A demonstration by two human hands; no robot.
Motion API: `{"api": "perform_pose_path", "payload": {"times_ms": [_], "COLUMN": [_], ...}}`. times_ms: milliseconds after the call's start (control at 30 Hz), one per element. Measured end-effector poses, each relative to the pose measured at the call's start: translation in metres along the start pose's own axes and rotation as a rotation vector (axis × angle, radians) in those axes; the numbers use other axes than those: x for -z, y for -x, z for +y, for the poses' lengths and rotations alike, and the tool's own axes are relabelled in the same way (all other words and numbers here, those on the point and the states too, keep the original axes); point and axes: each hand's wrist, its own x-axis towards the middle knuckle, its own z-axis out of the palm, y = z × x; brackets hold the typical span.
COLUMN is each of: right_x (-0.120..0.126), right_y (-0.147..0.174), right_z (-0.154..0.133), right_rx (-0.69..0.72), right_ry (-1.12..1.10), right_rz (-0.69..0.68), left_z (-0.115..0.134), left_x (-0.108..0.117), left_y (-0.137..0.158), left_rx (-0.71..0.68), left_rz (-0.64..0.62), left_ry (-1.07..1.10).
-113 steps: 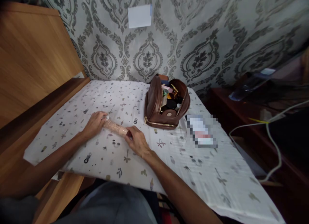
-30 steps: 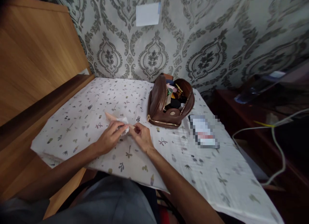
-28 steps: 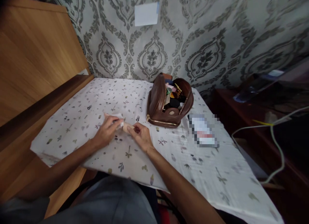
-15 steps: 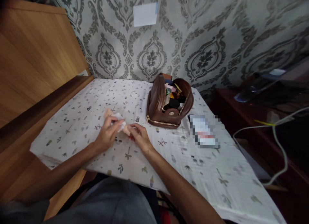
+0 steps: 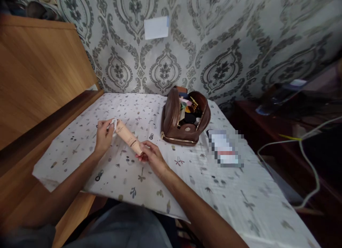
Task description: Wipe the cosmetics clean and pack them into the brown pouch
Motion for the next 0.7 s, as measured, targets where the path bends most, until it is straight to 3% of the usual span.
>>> {"api": "perform_pose_path", "payload": {"times_ms": [133,200,500,700], "right_x": [0.001,0.001,0.001,0.0], "right_y": [-0.002,-0.003,-0.001,-0.001], "right_z": [0.008,0.01,0.009,0.008], "right_rx": [0.03,0.049,0.133,0.134], "right_ry": [0.048,0.086,0.197,0.172], "right_rz": [-0.029,-0.034,-0.062,-0.116], "left_z": [0.0,0.004,0.039,0.038], "left_x": [-0.016,-0.022,-0.031,-0.02], "left_y": [0.001,0.002,0.005,-0.014], "left_rx": [0.461,0.597,0.729,0.75], "left_rz": [0.232,0.303,0.353,0.398], "left_ry": [0.491,0.646,0.898,0.977]}}
